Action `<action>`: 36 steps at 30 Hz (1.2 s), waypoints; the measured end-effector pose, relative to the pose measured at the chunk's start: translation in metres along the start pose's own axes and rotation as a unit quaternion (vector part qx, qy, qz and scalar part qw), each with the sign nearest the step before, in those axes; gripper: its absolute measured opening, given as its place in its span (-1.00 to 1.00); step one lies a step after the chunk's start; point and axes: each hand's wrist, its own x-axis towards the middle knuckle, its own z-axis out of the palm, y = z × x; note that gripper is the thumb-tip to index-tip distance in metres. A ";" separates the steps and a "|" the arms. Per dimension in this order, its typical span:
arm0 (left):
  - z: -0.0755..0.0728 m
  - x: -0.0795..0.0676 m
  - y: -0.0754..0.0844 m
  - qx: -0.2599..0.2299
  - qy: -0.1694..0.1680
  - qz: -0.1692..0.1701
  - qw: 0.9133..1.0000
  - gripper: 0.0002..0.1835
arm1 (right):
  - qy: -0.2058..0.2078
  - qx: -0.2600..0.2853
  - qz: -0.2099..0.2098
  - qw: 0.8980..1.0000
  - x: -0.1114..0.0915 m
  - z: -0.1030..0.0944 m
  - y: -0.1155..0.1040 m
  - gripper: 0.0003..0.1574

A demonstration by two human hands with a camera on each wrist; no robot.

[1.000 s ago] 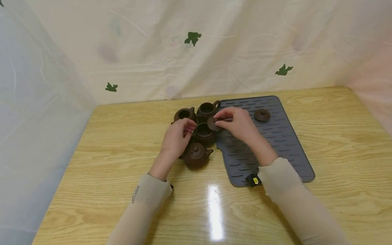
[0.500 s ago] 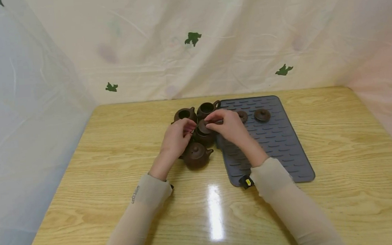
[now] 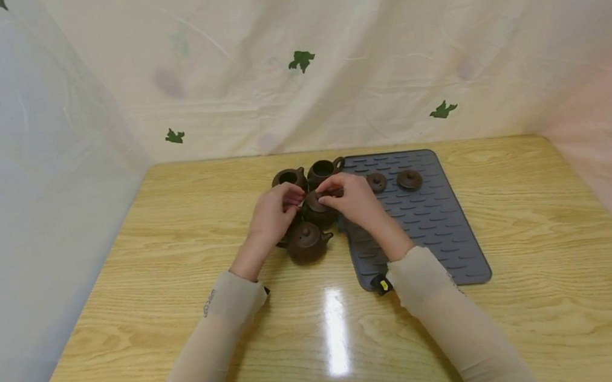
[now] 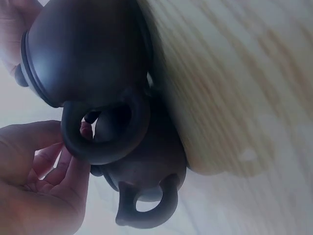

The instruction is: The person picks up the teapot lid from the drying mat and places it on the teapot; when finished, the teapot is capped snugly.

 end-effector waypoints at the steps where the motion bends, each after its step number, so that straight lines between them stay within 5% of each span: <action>1: -0.001 0.000 0.000 -0.005 0.002 0.000 1.000 -0.76 | -0.001 -0.005 0.000 1.000 0.000 0.000 -0.001 -0.75; 13: -0.019 0.005 -0.003 -0.068 0.033 -0.009 0.997 -0.79 | -0.010 -0.044 0.019 0.999 0.003 0.001 -0.007 -0.75; 21: -0.035 0.012 -0.013 -0.079 0.052 -0.021 0.995 -0.77 | -0.012 -0.019 0.024 0.999 0.004 -0.002 -0.012 -0.78; 36: -0.037 0.020 -0.031 -0.099 0.071 -0.065 0.990 -0.74 | 0.002 -0.005 0.042 0.999 0.001 -0.023 0.003 -0.72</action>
